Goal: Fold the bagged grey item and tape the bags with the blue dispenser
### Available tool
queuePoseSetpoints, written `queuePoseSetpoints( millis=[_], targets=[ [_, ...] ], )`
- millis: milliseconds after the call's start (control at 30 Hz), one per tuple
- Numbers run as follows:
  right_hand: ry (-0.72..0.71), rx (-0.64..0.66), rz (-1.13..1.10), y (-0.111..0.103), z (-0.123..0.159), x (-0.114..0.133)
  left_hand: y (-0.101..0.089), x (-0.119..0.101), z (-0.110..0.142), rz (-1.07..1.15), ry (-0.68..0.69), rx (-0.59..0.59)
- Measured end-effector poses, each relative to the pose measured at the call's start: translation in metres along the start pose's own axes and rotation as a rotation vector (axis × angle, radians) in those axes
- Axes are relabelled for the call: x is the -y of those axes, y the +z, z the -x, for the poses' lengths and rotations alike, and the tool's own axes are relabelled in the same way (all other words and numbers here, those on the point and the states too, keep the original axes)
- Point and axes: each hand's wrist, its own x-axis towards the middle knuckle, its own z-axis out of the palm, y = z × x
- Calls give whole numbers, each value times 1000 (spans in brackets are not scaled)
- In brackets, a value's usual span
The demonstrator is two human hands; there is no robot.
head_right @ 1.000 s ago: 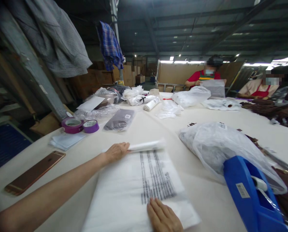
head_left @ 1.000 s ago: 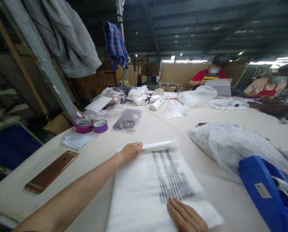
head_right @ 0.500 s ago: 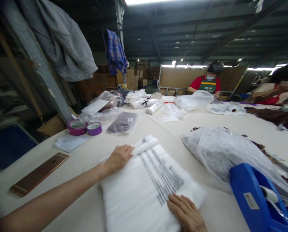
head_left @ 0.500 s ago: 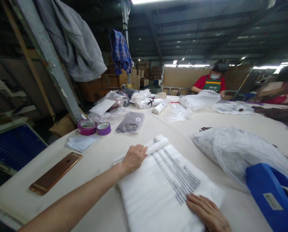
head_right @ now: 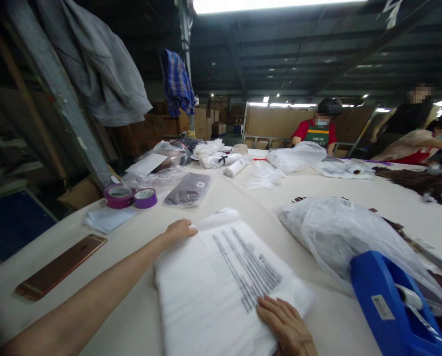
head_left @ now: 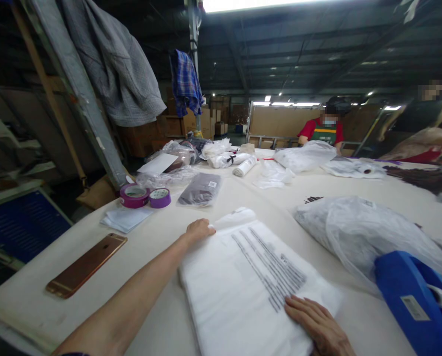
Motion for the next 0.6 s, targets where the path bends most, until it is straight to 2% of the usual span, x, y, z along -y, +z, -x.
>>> queuePoseSetpoints(
  millis=[133,333,533,600],
  targets=[
    [-9,7,-31,1,2,-7,4,10,-9,65,-39,47],
    [-6,49,-13,9,4,-33,11,16,4,108,-49,50],
    [-27,328,54,-6,2,-68,20,34,27,138,-55,78],
    [-2,347,84,-14,-2,-71,25,37,37,131,-63,67]
  ],
)
